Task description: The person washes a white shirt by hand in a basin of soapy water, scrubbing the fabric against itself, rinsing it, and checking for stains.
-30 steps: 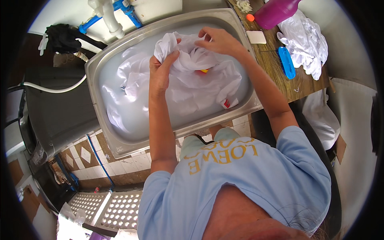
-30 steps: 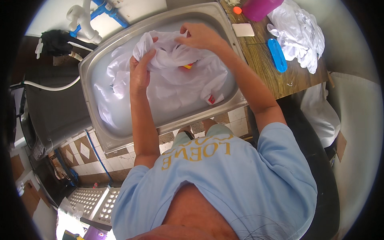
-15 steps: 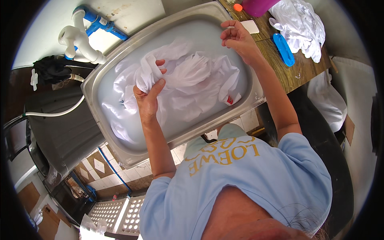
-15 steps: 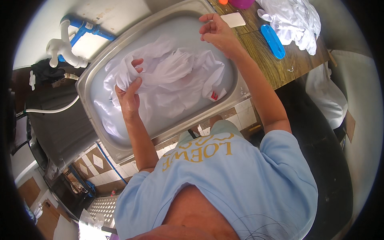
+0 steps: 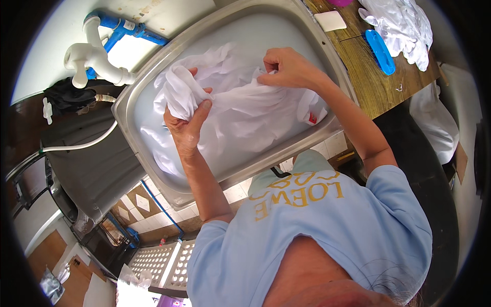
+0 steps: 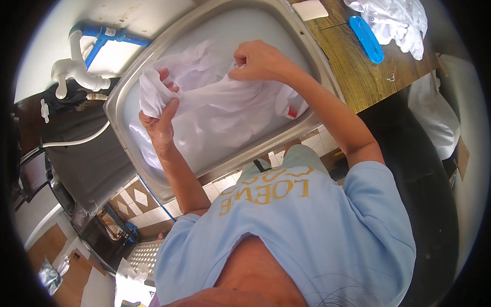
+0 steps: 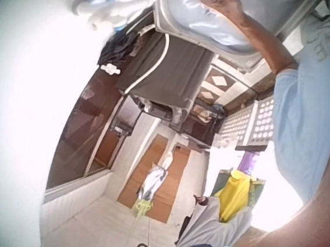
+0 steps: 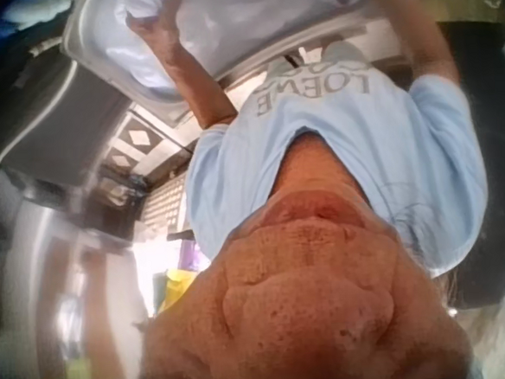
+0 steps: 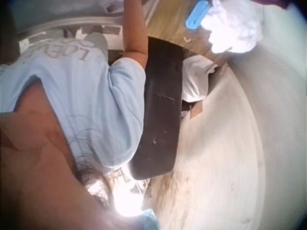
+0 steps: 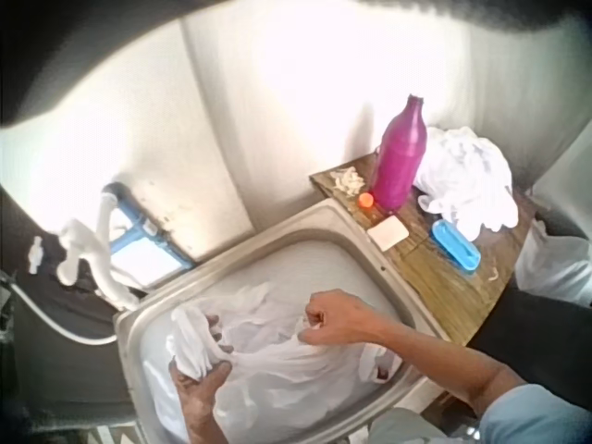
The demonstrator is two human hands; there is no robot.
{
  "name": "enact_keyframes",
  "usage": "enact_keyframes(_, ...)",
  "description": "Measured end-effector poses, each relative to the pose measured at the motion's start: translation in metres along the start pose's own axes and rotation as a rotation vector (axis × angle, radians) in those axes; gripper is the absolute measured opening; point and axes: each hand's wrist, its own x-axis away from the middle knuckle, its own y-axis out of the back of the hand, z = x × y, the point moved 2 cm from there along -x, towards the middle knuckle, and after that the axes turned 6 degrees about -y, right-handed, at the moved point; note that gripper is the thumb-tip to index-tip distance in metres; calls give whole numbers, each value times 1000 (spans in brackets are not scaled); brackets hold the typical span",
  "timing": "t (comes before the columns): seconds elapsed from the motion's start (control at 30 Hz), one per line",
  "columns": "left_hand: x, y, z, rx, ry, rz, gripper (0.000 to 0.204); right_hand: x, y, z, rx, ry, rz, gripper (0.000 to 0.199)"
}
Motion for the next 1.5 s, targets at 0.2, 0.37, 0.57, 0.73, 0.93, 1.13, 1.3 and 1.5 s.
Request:
enact_keyframes(0.2,7,6,12,47,-15,-48,58,-9,-6,26,57,-54,82,36)
enact_keyframes(0.37,8,14,13,78,-58,-50,59,-57,-52,29,23,303,-304,29)
enact_keyframes(0.57,-9,25,5,59,-80,-64,34,-91,-38,15,-127,377,-96,21)
enact_keyframes(0.73,-35,30,5,120,-35,-44,14,-62,35,5,-482,247,234,19)
enact_keyframes(0.93,-87,14,28,-1070,198,103,27,-20,44,-29,-806,240,65,13)
enact_keyframes(1.13,-42,-58,57,-553,-31,33,38,7,-8,-43,-883,43,-6,11)
enact_keyframes(1.3,-24,-91,86,79,434,-68,24,27,-31,-34,-592,280,-135,11)
enact_keyframes(1.5,-28,-96,71,255,377,-129,16,-3,22,-17,-356,391,-240,16)
